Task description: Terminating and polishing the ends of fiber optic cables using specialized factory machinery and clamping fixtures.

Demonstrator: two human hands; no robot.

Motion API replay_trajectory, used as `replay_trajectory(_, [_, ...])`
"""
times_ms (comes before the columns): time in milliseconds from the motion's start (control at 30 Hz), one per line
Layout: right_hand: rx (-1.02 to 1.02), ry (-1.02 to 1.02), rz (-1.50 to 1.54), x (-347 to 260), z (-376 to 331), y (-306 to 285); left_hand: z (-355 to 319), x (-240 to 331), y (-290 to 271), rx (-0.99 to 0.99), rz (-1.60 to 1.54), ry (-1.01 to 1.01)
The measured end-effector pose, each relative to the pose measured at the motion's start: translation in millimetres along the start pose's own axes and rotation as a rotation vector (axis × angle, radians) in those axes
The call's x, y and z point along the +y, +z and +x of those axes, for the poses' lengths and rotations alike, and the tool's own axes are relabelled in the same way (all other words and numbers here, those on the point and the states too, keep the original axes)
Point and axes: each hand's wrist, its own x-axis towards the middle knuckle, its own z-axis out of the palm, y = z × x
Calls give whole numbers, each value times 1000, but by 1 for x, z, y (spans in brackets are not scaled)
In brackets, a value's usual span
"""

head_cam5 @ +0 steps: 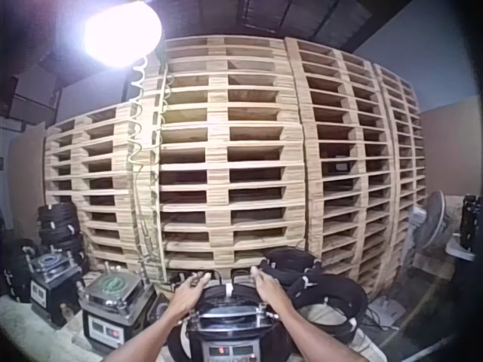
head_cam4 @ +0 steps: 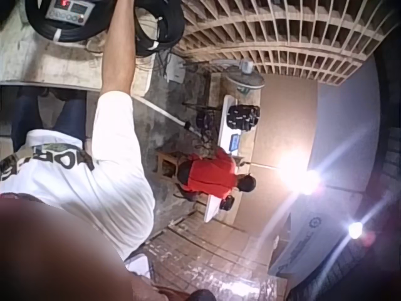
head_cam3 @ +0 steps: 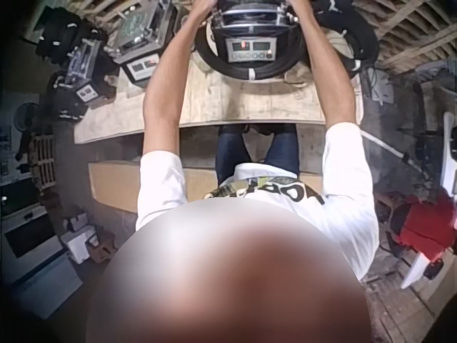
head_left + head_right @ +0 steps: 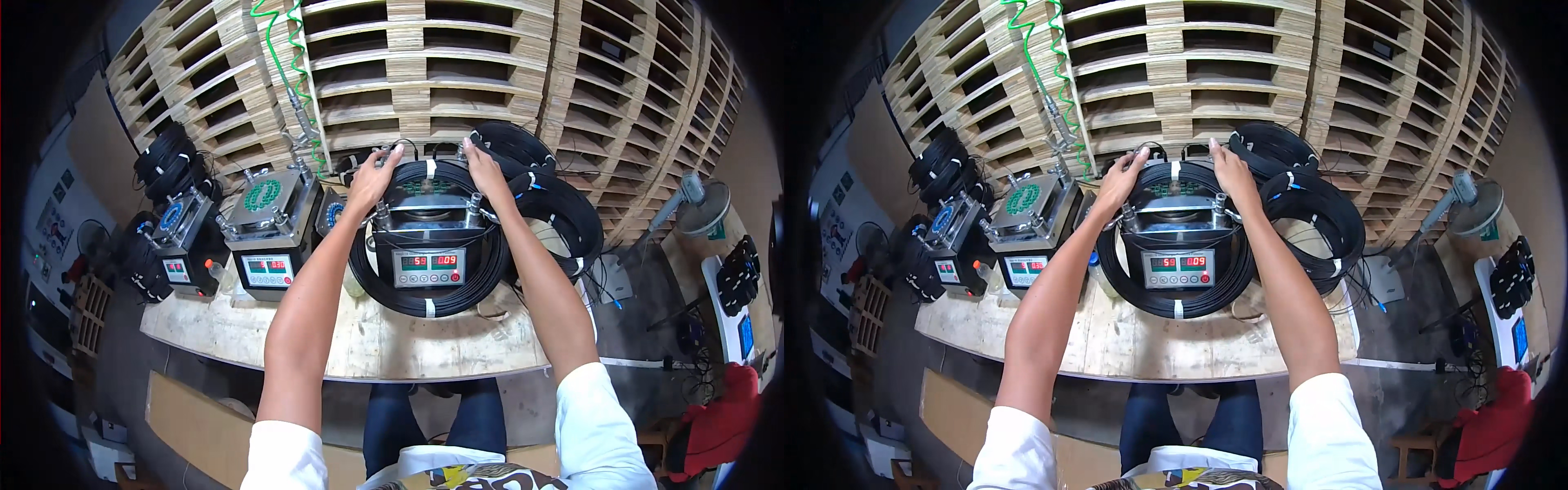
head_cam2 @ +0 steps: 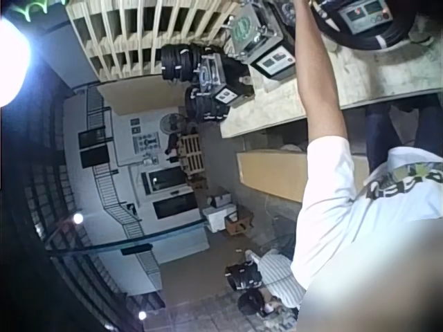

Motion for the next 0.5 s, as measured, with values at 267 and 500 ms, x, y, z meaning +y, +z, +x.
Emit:
replay_trajectory(267, [-27,21,-16,3,3,0,2,-2,0,-49,40,18])
replay_trajectory(500, [-36,0,15,3,3,-1,5,-6,2,-6,37,-22])
